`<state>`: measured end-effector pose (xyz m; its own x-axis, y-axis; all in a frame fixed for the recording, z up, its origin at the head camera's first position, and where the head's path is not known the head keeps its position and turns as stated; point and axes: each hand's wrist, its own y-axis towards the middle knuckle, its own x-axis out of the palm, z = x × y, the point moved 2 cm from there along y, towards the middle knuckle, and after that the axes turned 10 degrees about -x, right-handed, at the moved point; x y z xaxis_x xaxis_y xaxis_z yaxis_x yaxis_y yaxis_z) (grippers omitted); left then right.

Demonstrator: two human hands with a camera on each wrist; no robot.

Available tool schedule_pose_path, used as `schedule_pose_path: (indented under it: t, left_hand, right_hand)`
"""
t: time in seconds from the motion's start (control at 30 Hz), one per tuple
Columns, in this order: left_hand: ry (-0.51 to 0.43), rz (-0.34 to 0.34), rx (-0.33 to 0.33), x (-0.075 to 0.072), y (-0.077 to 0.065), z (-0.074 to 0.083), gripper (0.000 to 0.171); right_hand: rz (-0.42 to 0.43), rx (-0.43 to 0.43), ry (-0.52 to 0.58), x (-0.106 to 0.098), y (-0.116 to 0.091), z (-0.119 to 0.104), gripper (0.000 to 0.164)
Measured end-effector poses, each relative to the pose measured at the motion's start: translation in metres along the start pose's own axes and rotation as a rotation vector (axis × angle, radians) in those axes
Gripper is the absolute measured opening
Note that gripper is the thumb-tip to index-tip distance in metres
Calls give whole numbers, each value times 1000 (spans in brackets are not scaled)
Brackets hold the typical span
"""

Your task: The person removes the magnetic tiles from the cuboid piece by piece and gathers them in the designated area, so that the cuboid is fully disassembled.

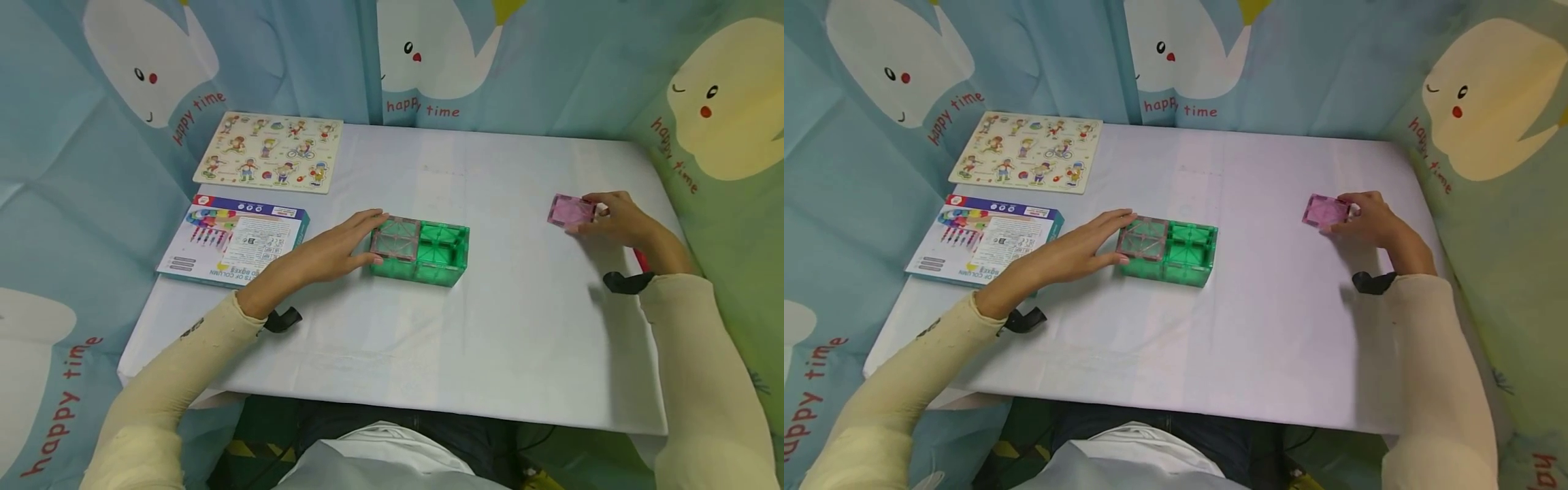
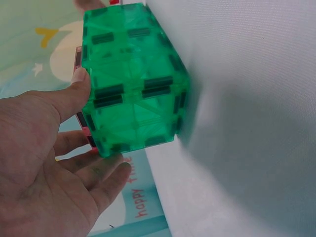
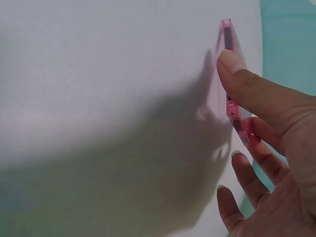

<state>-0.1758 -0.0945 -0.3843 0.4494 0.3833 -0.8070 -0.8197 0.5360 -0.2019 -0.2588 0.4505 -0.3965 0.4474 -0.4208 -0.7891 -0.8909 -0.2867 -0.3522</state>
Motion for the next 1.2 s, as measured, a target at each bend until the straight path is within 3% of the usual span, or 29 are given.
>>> schedule_pose_path:
  t: [0.13, 0.43, 0.9, 1.2]
  left_hand:
    - [-1, 1, 3, 0, 0, 0, 81]
    - [-1, 0, 4, 0, -2, 2, 80]
    - [-3, 2, 10, 0, -1, 1, 80]
    - [0, 1, 5, -1, -1, 1, 80]
  right_hand:
    - [-11, 4, 18, -1, 4, 4, 99]
    - [-50, -24, -24, -4, 10, 5, 75]
    - [-94, -37, -51, -6, 14, 0, 68]
    - [-5, -97, 11, -1, 5, -47, 70]
